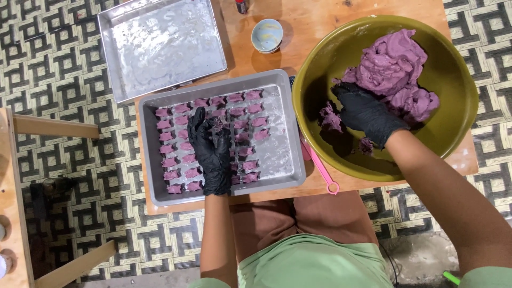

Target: Portioning small pieces of purple dough from a bowl into a mold tray with individual compartments.

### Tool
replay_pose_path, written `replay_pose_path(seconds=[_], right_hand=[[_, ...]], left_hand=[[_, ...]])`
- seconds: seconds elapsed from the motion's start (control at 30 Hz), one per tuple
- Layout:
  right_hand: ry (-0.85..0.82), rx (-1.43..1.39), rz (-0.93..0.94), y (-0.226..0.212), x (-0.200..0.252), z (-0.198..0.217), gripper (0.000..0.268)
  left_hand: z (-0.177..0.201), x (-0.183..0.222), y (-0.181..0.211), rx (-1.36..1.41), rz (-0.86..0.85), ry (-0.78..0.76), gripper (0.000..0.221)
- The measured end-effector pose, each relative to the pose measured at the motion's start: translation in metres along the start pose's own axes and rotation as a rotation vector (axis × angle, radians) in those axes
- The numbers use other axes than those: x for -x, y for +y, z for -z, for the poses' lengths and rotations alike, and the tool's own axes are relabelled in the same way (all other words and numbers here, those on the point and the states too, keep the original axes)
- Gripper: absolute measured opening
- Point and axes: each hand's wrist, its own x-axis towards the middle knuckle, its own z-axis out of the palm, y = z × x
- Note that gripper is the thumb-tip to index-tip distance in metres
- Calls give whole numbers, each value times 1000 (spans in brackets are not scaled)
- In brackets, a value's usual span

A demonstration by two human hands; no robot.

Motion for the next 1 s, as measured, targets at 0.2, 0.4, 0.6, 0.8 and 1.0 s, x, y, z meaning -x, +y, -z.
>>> replay_pose_path(seconds=[0.2,0.4,0.6,0.8,1.0], right_hand=[[-199,-244,-201,-34,-6,45,56],[-389,-544,-412,-74,-16,67,52],[-463,-411,-184,-52,-8,31,44],[-297,-545,-206,-30,-9,-21,49],[-315,-923,-923,-77,-20,45,33]], left_hand=[[2,0,0,-1,-12,-11,43],[0,0,-1,17,-8,22,46],[4,-2,7,31,-12,2,45],[4,0,9,68,1,-7,43],[1,2,-5,10,-38,-22,48]])
